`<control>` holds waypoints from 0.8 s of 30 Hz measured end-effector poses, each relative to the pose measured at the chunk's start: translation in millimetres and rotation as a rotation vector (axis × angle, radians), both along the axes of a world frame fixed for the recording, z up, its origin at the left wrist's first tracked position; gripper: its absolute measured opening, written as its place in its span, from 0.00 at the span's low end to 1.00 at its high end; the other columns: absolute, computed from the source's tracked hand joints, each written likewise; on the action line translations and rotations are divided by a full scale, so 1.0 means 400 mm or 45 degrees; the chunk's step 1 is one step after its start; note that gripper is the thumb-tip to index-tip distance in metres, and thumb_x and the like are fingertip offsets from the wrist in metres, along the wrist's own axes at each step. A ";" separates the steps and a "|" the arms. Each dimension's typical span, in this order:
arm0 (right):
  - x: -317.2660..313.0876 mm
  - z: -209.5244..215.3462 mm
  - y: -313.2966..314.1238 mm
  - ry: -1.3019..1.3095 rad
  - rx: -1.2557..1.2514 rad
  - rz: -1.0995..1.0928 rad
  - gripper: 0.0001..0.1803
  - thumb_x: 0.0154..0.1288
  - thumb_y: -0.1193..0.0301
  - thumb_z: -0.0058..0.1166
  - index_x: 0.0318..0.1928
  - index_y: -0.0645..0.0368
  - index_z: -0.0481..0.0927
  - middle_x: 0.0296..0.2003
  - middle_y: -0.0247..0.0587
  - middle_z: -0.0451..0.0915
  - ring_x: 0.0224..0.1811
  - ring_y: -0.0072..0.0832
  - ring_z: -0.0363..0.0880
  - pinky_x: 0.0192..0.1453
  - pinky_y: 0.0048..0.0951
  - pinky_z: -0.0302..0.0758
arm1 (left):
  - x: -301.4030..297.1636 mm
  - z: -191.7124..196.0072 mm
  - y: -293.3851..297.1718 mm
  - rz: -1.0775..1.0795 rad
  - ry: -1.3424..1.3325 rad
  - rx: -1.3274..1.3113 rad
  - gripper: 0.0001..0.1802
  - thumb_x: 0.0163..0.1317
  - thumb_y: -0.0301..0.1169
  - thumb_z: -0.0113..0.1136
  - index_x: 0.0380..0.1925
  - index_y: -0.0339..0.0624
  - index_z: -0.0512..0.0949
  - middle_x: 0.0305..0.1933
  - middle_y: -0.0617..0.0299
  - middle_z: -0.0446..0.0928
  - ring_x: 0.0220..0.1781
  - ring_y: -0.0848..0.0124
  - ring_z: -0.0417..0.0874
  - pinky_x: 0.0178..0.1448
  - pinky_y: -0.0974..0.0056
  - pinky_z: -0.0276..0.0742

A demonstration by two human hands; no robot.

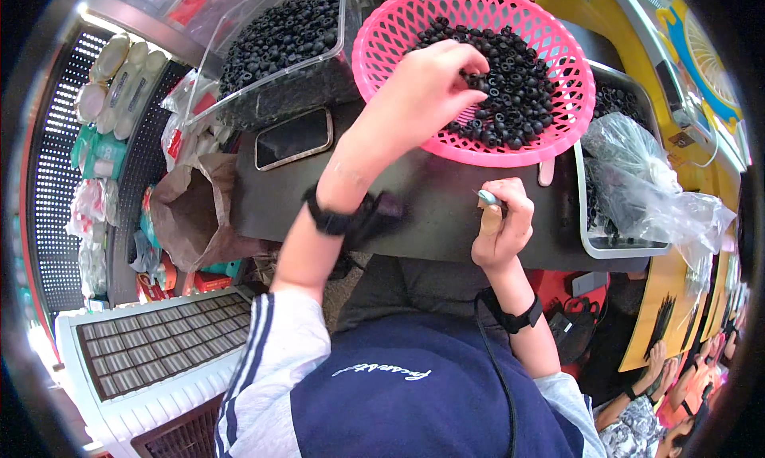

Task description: The person is sorting and assembling small black circular shoe components, possibly eyelets or decorative studs, from a pink basket.

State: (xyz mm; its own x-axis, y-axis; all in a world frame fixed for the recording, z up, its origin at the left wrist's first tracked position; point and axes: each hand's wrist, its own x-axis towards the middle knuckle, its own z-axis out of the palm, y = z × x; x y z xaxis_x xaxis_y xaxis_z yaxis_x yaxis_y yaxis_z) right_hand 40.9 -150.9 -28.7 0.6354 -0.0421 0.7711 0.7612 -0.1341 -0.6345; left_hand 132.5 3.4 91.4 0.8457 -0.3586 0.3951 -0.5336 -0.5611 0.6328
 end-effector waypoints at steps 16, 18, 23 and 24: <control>0.010 0.033 0.011 -0.192 -0.274 -0.032 0.13 0.60 0.74 0.59 0.45 0.60 0.74 0.33 0.45 0.79 0.28 0.37 0.77 0.31 0.33 0.72 | -0.287 -0.174 0.040 0.129 0.188 -0.992 0.11 0.57 0.18 0.61 0.40 0.27 0.77 0.43 0.50 0.76 0.39 0.66 0.82 0.45 0.65 0.81; 0.011 0.036 0.013 -0.206 -0.299 -0.031 0.15 0.57 0.75 0.61 0.45 0.59 0.76 0.34 0.43 0.79 0.29 0.36 0.77 0.31 0.32 0.72 | -0.285 -0.189 0.049 0.112 0.196 -0.979 0.11 0.56 0.19 0.62 0.40 0.27 0.78 0.44 0.50 0.76 0.40 0.66 0.82 0.45 0.66 0.81; 0.013 0.038 0.015 -0.187 -0.335 -0.030 0.18 0.50 0.76 0.64 0.44 0.58 0.79 0.34 0.41 0.79 0.29 0.35 0.77 0.32 0.31 0.71 | -0.285 -0.185 0.052 0.112 0.199 -0.946 0.13 0.52 0.20 0.67 0.39 0.28 0.79 0.44 0.50 0.77 0.42 0.67 0.81 0.45 0.67 0.81; 0.012 0.038 0.015 -0.183 -0.343 -0.034 0.18 0.49 0.76 0.64 0.44 0.58 0.79 0.34 0.41 0.79 0.29 0.35 0.77 0.32 0.31 0.71 | -0.284 -0.185 0.051 0.110 0.187 -0.939 0.14 0.51 0.20 0.67 0.39 0.28 0.79 0.43 0.49 0.77 0.42 0.67 0.81 0.45 0.66 0.81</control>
State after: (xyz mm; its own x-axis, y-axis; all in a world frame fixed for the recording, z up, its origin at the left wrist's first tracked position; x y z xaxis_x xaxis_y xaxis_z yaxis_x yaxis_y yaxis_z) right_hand 45.6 -145.0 -13.6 0.5200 0.1609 0.8389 0.8348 -0.3038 -0.4592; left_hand 19.1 23.8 17.4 0.9214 0.0250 0.3878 -0.3879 -0.0008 0.9217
